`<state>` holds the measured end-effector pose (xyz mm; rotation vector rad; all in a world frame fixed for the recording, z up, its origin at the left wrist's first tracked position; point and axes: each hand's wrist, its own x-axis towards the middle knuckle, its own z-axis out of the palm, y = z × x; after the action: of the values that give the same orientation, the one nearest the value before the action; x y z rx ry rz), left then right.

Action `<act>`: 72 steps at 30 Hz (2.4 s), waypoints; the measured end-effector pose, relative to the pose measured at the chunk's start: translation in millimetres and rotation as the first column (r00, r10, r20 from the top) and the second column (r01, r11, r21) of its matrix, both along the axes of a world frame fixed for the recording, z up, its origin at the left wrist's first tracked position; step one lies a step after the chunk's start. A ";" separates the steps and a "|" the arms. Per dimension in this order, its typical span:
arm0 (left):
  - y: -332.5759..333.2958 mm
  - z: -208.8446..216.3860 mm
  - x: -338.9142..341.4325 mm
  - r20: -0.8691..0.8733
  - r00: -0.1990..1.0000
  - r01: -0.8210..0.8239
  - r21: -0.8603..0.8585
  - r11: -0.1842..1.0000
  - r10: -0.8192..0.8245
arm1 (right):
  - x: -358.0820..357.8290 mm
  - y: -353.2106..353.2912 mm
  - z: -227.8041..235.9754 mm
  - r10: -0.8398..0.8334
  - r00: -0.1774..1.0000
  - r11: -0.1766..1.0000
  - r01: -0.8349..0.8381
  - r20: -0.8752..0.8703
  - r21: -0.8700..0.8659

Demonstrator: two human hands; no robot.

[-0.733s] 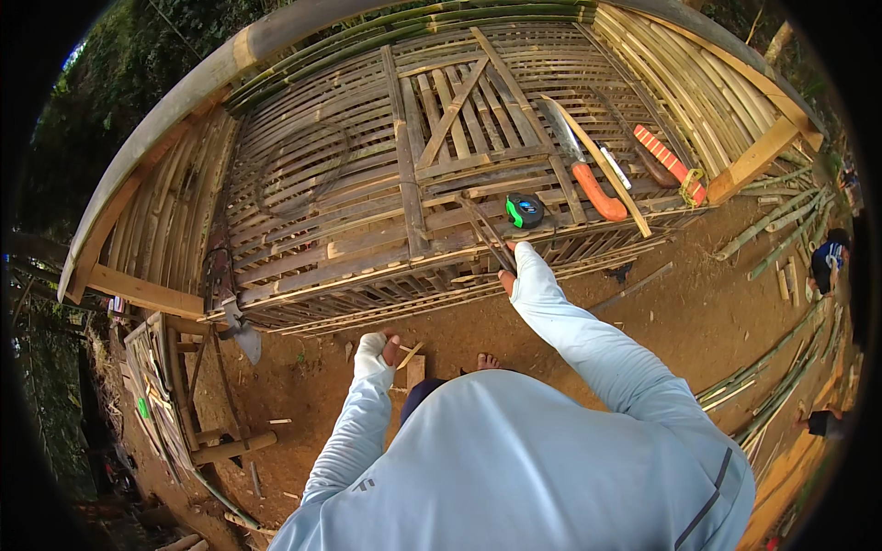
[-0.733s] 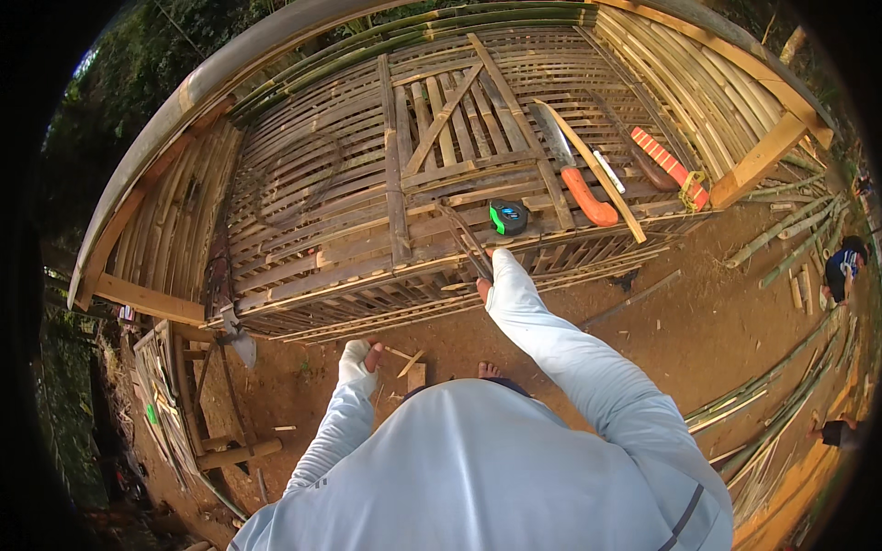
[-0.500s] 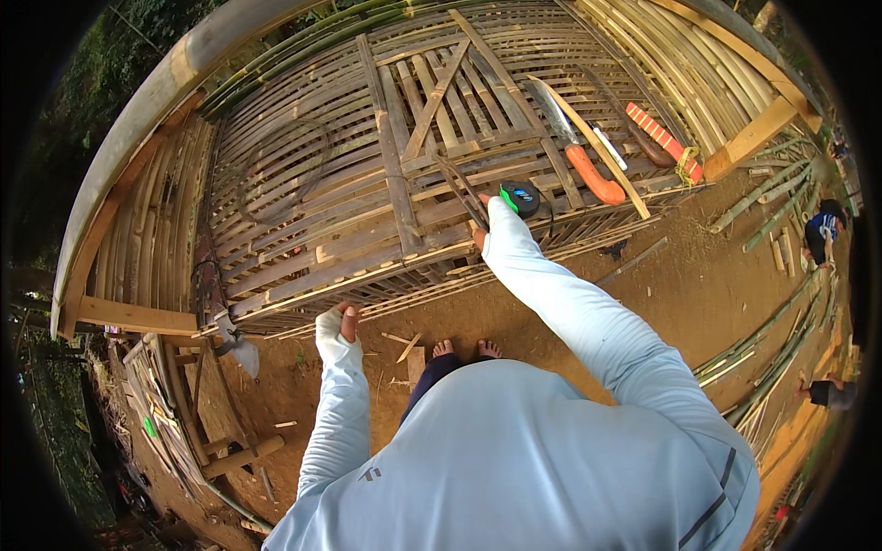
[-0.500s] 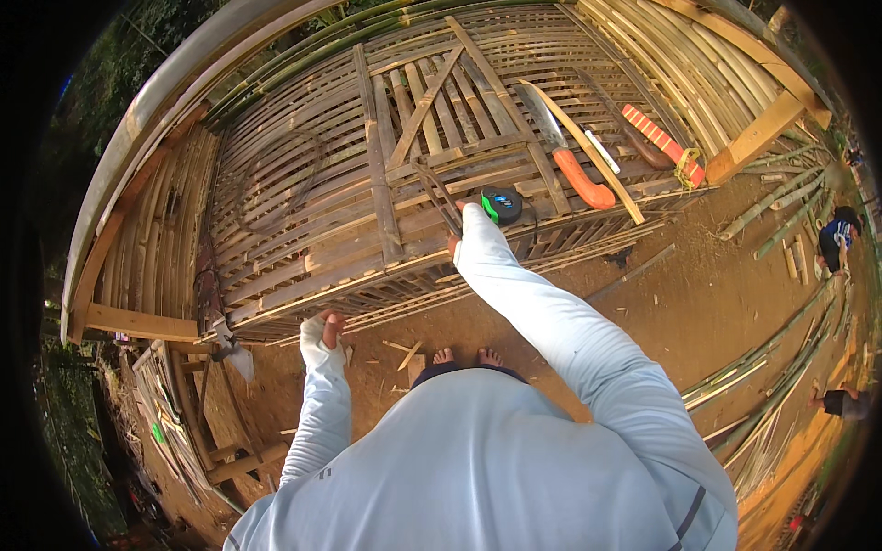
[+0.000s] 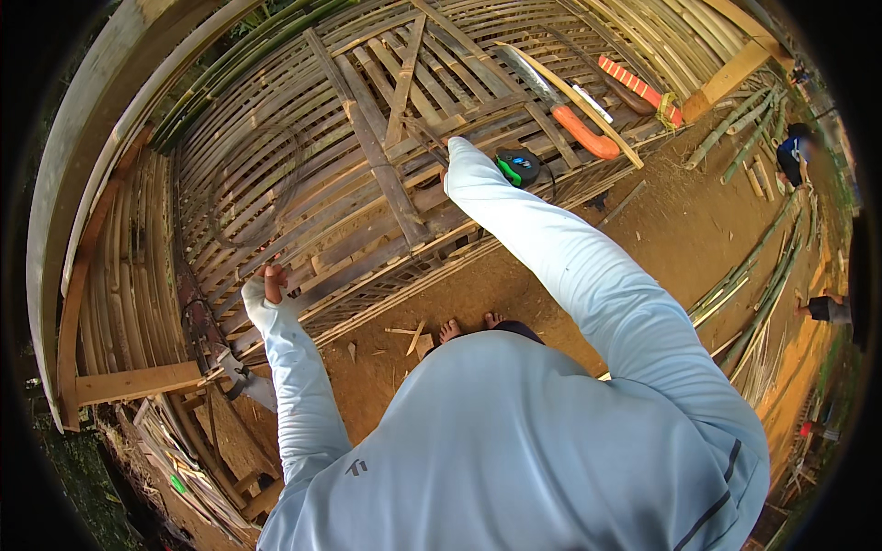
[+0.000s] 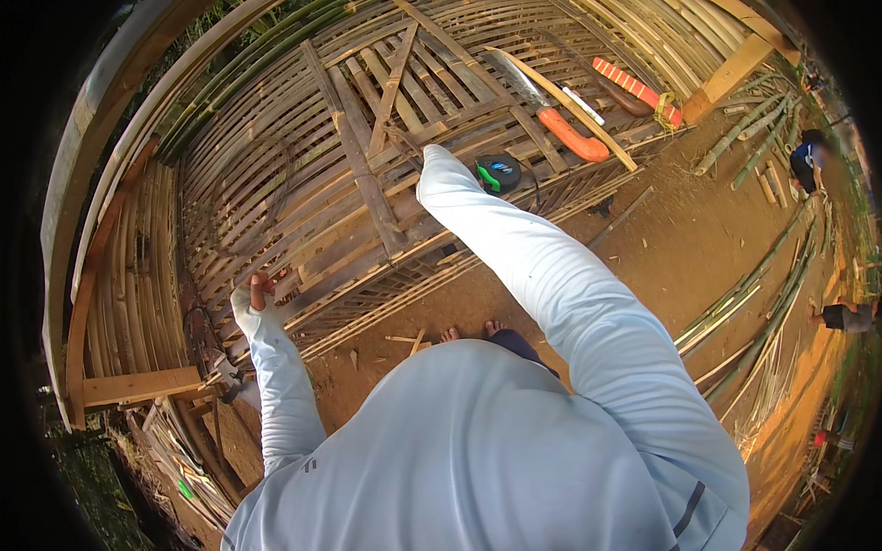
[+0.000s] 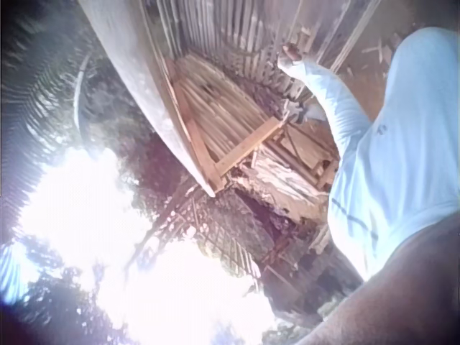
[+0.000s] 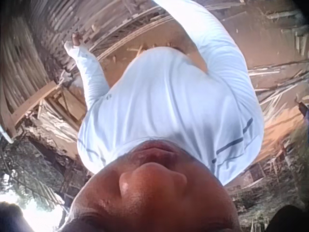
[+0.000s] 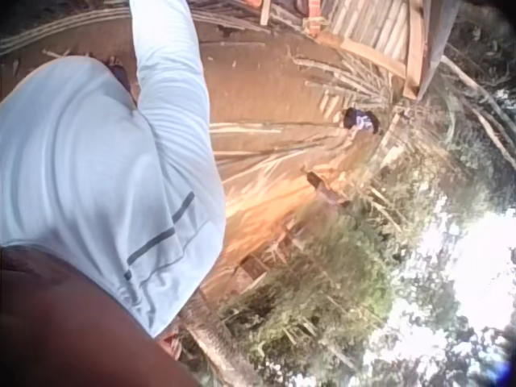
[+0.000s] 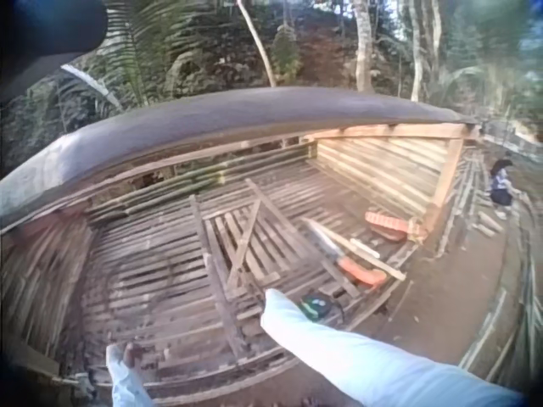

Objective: The person works on a bamboo structure, using a knife to split bamboo strips and then weaving them into the frame. They also handle and separate thin metal wires, preparing them for use in the construction.

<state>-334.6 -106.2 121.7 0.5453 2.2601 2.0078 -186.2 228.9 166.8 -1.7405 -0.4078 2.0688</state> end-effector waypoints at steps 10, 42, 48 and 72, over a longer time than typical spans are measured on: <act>22.7 -11.4 -13.1 -0.139 0.980 0.119 -0.147 0.982 -0.139 | 4.5 18.1 -34.1 0.437 0.867 0.885 -0.462 0.238 0.057; -13.8 -14.2 -205.1 -0.193 0.896 0.067 -0.832 0.551 -0.400 | 222.4 -145.0 -164.6 0.078 0.970 0.979 -0.031 0.230 -0.200; 14.6 90.8 -170.8 -0.126 0.885 0.301 -0.581 0.757 -0.448 | 201.2 -154.3 -128.8 0.155 0.963 0.978 -0.117 0.221 -0.175; 24.6 229.9 -0.6 0.161 0.177 0.720 0.652 0.239 -0.971 | 199.3 -171.1 -35.8 0.416 0.909 0.909 -0.416 0.034 0.027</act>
<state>-335.2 -81.5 351.7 0.8826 0.6650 1.5789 13.2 57.8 131.0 -1.7821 -0.8866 2.3039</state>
